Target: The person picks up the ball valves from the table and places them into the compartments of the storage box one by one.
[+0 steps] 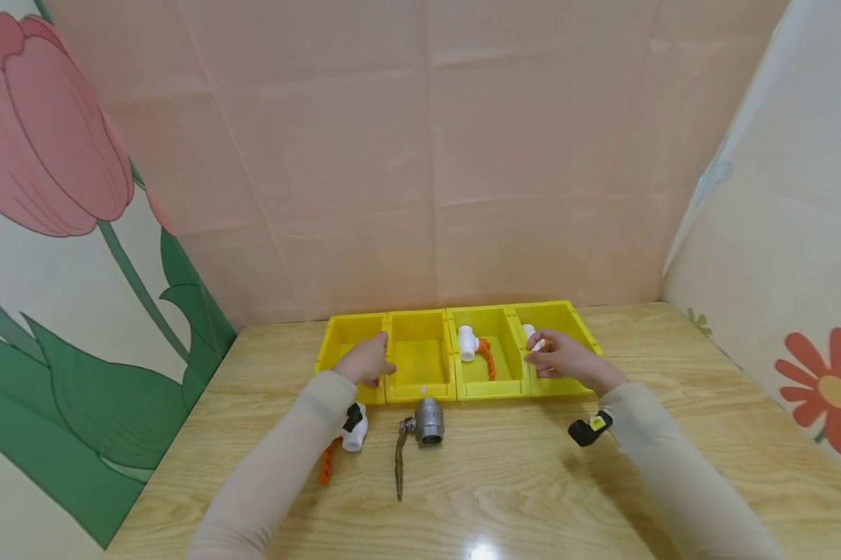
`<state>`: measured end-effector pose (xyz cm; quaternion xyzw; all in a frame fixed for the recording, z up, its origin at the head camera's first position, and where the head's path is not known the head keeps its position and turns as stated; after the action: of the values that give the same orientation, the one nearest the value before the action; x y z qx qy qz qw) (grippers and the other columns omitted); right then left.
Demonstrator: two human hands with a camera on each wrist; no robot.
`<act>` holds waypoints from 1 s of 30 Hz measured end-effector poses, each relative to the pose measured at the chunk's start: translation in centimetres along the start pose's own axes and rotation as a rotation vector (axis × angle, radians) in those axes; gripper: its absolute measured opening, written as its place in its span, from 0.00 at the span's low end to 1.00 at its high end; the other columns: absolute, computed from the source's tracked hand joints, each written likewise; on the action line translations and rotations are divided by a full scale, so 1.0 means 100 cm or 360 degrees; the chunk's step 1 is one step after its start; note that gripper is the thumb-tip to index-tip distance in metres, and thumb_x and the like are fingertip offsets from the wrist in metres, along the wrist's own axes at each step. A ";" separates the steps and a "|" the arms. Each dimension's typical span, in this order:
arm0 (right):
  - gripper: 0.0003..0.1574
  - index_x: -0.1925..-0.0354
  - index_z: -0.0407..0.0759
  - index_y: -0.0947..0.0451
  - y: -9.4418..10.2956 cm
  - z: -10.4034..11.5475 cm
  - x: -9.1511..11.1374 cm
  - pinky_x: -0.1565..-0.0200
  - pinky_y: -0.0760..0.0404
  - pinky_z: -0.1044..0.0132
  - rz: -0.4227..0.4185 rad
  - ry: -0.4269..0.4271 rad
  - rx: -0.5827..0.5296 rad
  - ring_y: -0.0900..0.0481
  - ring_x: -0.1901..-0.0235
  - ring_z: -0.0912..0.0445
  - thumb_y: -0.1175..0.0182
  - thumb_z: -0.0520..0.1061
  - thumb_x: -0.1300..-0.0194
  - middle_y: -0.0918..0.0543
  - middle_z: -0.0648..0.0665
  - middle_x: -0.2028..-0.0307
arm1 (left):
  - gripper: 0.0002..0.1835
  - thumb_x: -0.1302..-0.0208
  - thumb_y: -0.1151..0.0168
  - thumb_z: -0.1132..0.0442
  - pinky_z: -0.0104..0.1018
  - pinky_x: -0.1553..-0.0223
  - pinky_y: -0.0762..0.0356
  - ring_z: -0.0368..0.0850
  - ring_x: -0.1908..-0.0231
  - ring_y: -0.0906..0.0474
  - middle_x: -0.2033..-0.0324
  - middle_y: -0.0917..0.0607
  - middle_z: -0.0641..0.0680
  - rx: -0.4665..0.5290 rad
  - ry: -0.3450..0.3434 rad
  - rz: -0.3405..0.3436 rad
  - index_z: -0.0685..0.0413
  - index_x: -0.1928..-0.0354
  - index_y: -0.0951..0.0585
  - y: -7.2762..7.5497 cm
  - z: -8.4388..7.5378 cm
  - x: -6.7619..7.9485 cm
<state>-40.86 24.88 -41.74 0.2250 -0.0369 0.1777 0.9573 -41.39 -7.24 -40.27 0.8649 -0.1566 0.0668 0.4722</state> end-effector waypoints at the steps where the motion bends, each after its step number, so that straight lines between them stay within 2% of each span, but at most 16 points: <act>1: 0.20 0.48 0.33 0.38 0.000 0.000 -0.001 0.63 0.18 0.66 0.0000 0.0001 -0.0015 0.23 0.69 0.53 0.43 0.43 0.30 0.26 0.43 0.66 | 0.35 0.34 0.38 0.61 0.35 0.70 0.19 0.48 0.72 0.23 0.46 0.23 0.61 -0.0002 0.0006 -0.0002 0.58 0.30 0.42 0.000 0.000 -0.001; 9: 0.19 0.49 0.33 0.38 -0.001 -0.002 -0.004 0.65 0.18 0.67 0.0006 -0.0008 -0.0060 0.24 0.71 0.55 0.43 0.42 0.30 0.26 0.43 0.67 | 0.31 0.34 0.38 0.60 0.35 0.68 0.19 0.47 0.71 0.24 0.51 0.23 0.61 0.0003 0.0043 -0.0003 0.60 0.34 0.38 0.002 0.003 0.002; 13: 0.20 0.48 0.33 0.38 0.000 -0.003 -0.003 0.65 0.18 0.68 0.0000 -0.0024 -0.0038 0.23 0.70 0.54 0.42 0.43 0.30 0.26 0.43 0.67 | 0.28 0.33 0.38 0.56 0.36 0.69 0.21 0.46 0.74 0.27 0.58 0.22 0.59 -0.0066 0.0020 -0.0013 0.61 0.39 0.35 0.006 0.001 0.008; 16: 0.21 0.48 0.33 0.38 0.001 -0.003 -0.001 0.65 0.18 0.68 -0.0006 -0.0030 -0.0034 0.23 0.70 0.54 0.42 0.43 0.31 0.26 0.43 0.67 | 0.23 0.34 0.38 0.52 0.35 0.72 0.26 0.45 0.75 0.29 0.67 0.23 0.55 -0.0183 -0.0028 -0.0098 0.59 0.46 0.32 0.013 -0.006 0.016; 21: 0.21 0.48 0.33 0.38 0.001 -0.003 0.001 0.64 0.18 0.67 0.0002 -0.0024 -0.0053 0.23 0.69 0.53 0.42 0.43 0.31 0.26 0.43 0.66 | 0.15 0.35 0.38 0.51 0.33 0.79 0.37 0.42 0.80 0.35 0.80 0.30 0.49 -0.0305 -0.0165 -0.0341 0.53 0.57 0.29 0.023 -0.027 0.038; 25: 0.22 0.48 0.34 0.38 0.001 -0.004 0.000 0.64 0.18 0.67 0.0010 -0.0031 -0.0060 0.23 0.69 0.53 0.42 0.44 0.31 0.26 0.43 0.66 | 0.09 0.35 0.38 0.55 0.31 0.84 0.40 0.39 0.85 0.38 0.85 0.31 0.46 -0.0316 -0.0354 -0.0447 0.50 0.65 0.27 0.013 -0.042 0.053; 27: 0.22 0.48 0.34 0.38 0.001 -0.005 -0.001 0.64 0.18 0.67 0.0013 -0.0036 -0.0065 0.23 0.69 0.53 0.42 0.44 0.31 0.26 0.43 0.66 | 0.07 0.35 0.39 0.57 0.30 0.85 0.41 0.38 0.86 0.39 0.86 0.30 0.45 -0.0297 -0.0440 -0.0409 0.49 0.66 0.26 0.001 -0.045 0.058; 30: 0.22 0.48 0.34 0.38 0.001 -0.005 -0.003 0.63 0.17 0.67 0.0019 -0.0036 -0.0068 0.23 0.69 0.53 0.41 0.44 0.31 0.26 0.43 0.65 | 0.05 0.35 0.38 0.58 0.29 0.85 0.38 0.37 0.86 0.37 0.84 0.26 0.46 -0.0266 -0.0519 -0.0287 0.49 0.64 0.24 -0.021 -0.045 0.061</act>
<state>-41.15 25.11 -42.13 0.2062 -0.0529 0.1800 0.9603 -34.80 -3.69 -37.87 0.8327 -0.1580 -0.1299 0.5146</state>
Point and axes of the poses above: each hand's wrist, its own x-axis away from the middle knuckle, its own y-axis out of the back of the hand, z = x × y, the point moved 9 cm from there along -x, towards the middle knuckle
